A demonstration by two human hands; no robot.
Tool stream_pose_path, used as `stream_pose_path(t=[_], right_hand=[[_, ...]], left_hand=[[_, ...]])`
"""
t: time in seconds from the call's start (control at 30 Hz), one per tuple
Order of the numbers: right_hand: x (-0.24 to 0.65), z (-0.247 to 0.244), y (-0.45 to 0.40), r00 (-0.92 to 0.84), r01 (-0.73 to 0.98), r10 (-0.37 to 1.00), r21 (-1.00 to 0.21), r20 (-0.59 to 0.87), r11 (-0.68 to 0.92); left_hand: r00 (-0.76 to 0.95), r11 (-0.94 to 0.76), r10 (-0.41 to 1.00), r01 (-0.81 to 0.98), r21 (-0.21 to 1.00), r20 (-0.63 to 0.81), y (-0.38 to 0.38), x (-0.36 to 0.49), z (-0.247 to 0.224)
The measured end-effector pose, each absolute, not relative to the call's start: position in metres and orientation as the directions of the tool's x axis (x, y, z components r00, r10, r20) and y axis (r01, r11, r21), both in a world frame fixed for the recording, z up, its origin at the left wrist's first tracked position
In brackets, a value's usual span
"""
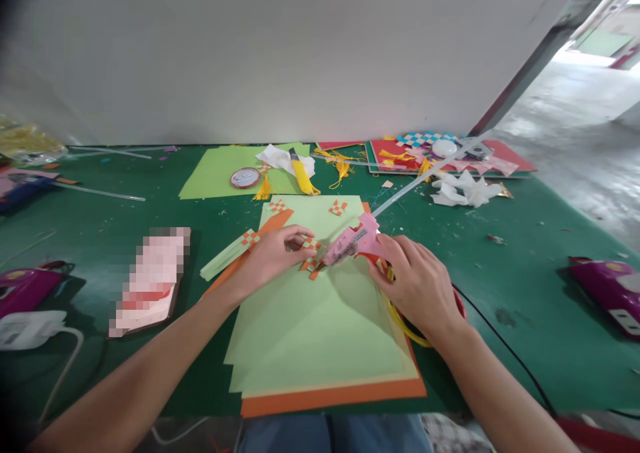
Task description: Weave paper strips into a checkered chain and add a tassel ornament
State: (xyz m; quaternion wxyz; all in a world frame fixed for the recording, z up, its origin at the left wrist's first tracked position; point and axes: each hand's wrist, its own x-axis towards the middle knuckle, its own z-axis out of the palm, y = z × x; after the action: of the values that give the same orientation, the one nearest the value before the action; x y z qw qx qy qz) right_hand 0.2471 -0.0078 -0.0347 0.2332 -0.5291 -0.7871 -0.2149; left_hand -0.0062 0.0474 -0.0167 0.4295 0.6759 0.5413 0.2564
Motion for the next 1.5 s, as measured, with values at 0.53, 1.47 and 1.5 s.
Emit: stream_pose_path(t=[0.53,1.47,1.5], right_hand=[[0.2485,-0.0354,-0.0084,-0.344,0.926,0.735,0.079,0.584,0.369],[0.2499,-0.0327,-0.0093,-0.379,0.909,0.702,0.099,0.603,0.405],[0.2502,-0.0325,-0.0093,-0.374,0.911,0.707,0.096,0.601,0.4]], left_hand=[[0.293,-0.044,0.949,0.499,0.866,-0.12,0.0468,-0.006,-0.0158],[0.285,-0.044,0.949,0.544,0.838,-0.135,0.0472,-0.0072,-0.0152],[0.285,-0.044,0.949,0.545,0.837,-0.136,0.0471,-0.0072,-0.0149]])
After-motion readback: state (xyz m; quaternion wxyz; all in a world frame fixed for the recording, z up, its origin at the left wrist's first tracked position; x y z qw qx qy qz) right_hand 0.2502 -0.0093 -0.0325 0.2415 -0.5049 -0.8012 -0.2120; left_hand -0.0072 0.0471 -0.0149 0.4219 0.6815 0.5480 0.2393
